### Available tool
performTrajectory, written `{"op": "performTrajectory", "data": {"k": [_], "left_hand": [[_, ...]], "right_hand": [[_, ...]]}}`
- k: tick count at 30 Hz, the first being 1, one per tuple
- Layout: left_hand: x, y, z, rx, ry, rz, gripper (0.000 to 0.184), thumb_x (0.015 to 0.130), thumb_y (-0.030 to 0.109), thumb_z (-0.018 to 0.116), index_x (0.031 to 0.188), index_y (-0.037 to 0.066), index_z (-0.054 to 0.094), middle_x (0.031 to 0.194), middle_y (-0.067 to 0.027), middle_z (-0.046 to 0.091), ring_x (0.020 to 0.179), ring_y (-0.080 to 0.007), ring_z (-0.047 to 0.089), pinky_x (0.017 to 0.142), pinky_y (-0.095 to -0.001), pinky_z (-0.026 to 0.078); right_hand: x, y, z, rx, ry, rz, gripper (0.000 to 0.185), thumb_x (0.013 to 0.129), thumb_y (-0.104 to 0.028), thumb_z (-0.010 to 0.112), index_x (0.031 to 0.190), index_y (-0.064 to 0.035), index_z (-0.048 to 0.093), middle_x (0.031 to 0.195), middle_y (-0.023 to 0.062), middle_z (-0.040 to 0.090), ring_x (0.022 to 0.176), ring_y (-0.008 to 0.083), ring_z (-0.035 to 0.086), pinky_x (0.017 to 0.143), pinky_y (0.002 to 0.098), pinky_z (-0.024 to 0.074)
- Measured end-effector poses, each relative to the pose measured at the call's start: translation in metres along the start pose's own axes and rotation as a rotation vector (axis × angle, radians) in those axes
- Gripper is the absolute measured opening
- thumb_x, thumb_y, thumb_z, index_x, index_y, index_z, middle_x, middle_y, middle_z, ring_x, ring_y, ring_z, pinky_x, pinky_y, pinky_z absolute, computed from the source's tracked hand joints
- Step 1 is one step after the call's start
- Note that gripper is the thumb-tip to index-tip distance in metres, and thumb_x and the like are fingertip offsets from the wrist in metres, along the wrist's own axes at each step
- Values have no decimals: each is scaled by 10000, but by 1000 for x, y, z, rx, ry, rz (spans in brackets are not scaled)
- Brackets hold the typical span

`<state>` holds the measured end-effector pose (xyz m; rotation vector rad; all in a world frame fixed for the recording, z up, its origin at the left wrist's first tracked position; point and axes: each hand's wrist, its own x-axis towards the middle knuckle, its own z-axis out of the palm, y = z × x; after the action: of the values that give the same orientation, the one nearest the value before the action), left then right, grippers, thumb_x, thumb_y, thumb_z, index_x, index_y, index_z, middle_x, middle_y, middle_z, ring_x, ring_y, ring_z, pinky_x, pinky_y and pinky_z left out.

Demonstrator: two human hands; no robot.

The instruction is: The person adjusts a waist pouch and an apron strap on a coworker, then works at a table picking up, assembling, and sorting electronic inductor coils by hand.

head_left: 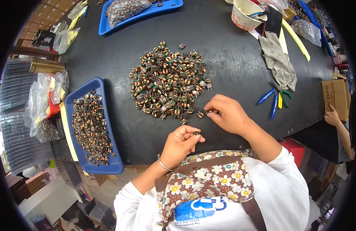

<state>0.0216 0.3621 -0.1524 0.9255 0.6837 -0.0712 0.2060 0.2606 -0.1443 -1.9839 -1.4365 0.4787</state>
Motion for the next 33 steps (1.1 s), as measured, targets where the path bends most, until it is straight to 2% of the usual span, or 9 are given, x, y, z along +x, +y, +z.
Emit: {"op": "performTrajectory", "data": {"k": [2,6,10,12,15,20,22,25,33], "left_hand": [[1,-1,1,-1,0,6,110,880,68,555,983,33,539,845,-100,651,532,-46,501,430,-152,368],[5,-1,4,-22,15,16,108,876,58,559,974,36,522,833,-100,648,536,-53,513,430,-158,384],[2,-3,1,-45,13,41,100,870,45,561,958,43,514,823,-102,643,532,-55,518,420,-161,388],[0,-3,1,-33,38,33,97,870,42,560,955,43,514,822,-102,642,530,-53,518,417,-161,386],[-3,-3,0,-17,55,55,88,867,42,563,939,38,512,816,-98,641,526,-49,515,419,-158,386],[-6,-4,0,138,90,95,83,857,31,567,916,32,509,810,-88,638,537,-43,514,434,-157,394],[-5,-5,0,155,106,96,85,855,32,568,914,34,507,813,-81,634,542,-41,514,435,-157,394],[-3,-4,1,185,110,104,94,853,36,569,925,34,508,820,-69,625,550,-38,515,440,-156,395],[-3,0,0,112,81,63,161,833,52,592,979,22,531,805,-27,611,562,-29,517,464,-158,398]], "right_hand": [[-6,-4,-4,312,-84,126,142,723,-13,671,854,-22,617,801,67,610,667,135,601,569,251,471],[-15,-23,-1,499,-139,133,98,739,-30,652,831,-20,622,774,93,614,676,185,631,588,273,497],[-12,-19,4,439,-148,25,96,733,-72,669,806,-30,622,744,81,616,671,228,625,593,298,498],[-8,-10,9,130,32,-53,145,719,-67,686,845,-45,618,792,85,611,682,247,616,613,307,489],[0,-12,16,-99,115,-106,188,709,-67,686,870,-59,590,793,76,589,676,264,596,620,323,478],[-4,-13,11,48,-76,19,187,702,-50,684,842,-58,560,770,70,562,624,199,580,579,296,473],[-8,-17,7,282,-168,122,158,719,-48,660,825,-46,544,773,68,570,663,192,601,587,293,490],[-15,-23,8,425,-178,86,147,727,-40,657,813,-32,539,767,66,573,632,154,599,555,260,484],[-14,-25,11,453,-181,44,103,744,-36,646,825,-25,583,787,87,602,655,182,610,575,268,489]]}}
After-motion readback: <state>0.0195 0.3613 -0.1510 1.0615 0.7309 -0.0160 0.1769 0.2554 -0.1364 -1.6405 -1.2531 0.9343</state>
